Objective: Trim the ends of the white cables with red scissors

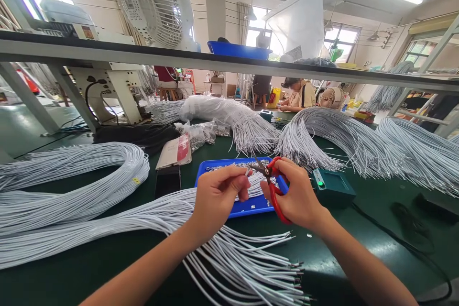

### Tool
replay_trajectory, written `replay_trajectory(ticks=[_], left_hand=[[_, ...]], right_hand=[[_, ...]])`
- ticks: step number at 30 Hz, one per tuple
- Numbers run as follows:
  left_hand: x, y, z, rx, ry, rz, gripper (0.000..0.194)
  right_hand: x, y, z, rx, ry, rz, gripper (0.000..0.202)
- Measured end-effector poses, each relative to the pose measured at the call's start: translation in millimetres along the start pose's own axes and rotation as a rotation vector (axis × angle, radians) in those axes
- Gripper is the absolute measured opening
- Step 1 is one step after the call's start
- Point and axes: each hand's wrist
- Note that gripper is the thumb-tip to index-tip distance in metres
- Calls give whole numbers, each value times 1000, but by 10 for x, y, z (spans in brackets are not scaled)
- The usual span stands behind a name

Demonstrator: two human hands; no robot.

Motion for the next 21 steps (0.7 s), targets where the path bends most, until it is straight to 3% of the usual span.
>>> replay_trajectory(ticks=[10, 21], left_hand=[[-2, 52, 19, 243, 1, 276, 17], [14, 81, 19, 294, 31, 294, 23]], right_hand=[[7, -1, -3, -70, 60, -137, 15], [-15, 40, 6, -63, 106, -141, 15]])
Point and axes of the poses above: each hand's wrist, its own z-axis towards the middle knuckle, its own x-axis out of the palm, y = z × x, and after that the axes turned 3 degrees about z, right-handed
